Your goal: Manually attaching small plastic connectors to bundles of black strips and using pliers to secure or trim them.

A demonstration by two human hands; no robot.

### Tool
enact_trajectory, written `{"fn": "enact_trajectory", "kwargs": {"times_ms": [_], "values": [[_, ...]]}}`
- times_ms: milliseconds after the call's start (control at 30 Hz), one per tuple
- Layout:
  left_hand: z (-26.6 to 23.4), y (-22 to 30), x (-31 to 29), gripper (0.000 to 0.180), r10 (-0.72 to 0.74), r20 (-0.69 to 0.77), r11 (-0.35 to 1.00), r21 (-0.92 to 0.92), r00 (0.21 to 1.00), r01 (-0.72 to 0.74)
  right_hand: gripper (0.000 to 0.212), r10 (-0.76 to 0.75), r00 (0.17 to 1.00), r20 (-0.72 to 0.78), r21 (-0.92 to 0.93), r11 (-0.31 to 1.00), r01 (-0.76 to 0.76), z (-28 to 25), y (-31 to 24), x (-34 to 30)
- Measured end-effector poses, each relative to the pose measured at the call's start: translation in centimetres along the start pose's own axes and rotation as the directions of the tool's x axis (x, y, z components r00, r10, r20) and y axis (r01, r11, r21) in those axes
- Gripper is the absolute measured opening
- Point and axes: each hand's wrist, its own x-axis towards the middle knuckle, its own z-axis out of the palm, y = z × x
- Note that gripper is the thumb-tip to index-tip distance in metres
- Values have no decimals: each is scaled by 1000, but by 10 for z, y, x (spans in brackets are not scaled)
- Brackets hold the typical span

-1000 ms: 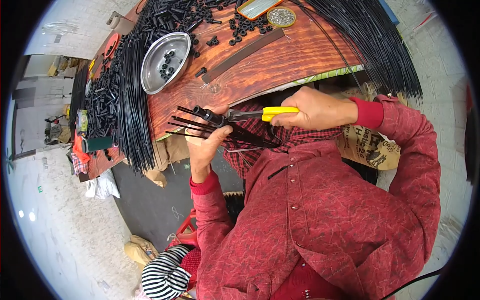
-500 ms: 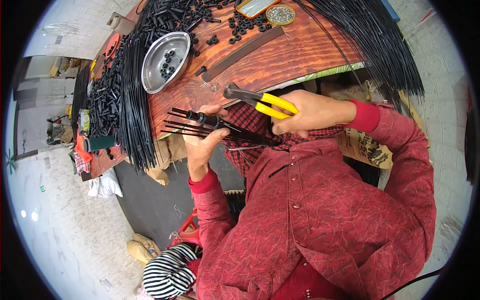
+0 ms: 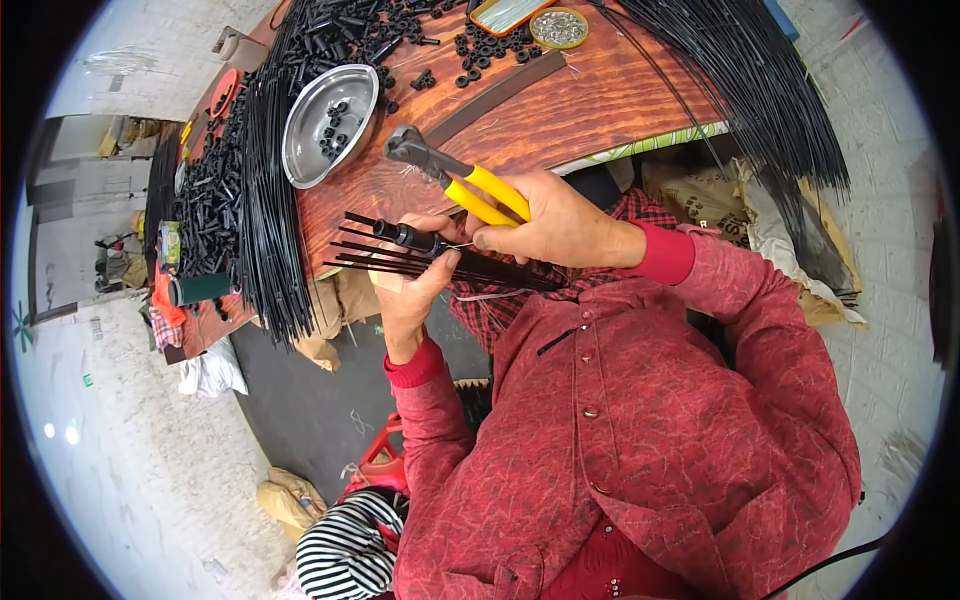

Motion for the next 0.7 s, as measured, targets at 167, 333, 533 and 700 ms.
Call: {"fn": "enact_trajectory", "kwargs": {"times_ms": [167,333,533,700], "values": [[-1,-3,2,38,28,45,1000,6,999,-28,21,65,998,-1,88,994,-65,-2,1,7],[-7,-7,-3,40,-4,-40,999,-32,999,3,27,192,965,181,-80,980,-180,-21,0,-4],[-7,-5,-1,43,21,-117,999,-32,993,-25,25,152,934,325,-341,939,-34,-48,-5,-16],[-6,-2,1,40,41,-51,998,59,998,-38,24,113,914,389,-541,831,128,-58,-15,-11]]}}
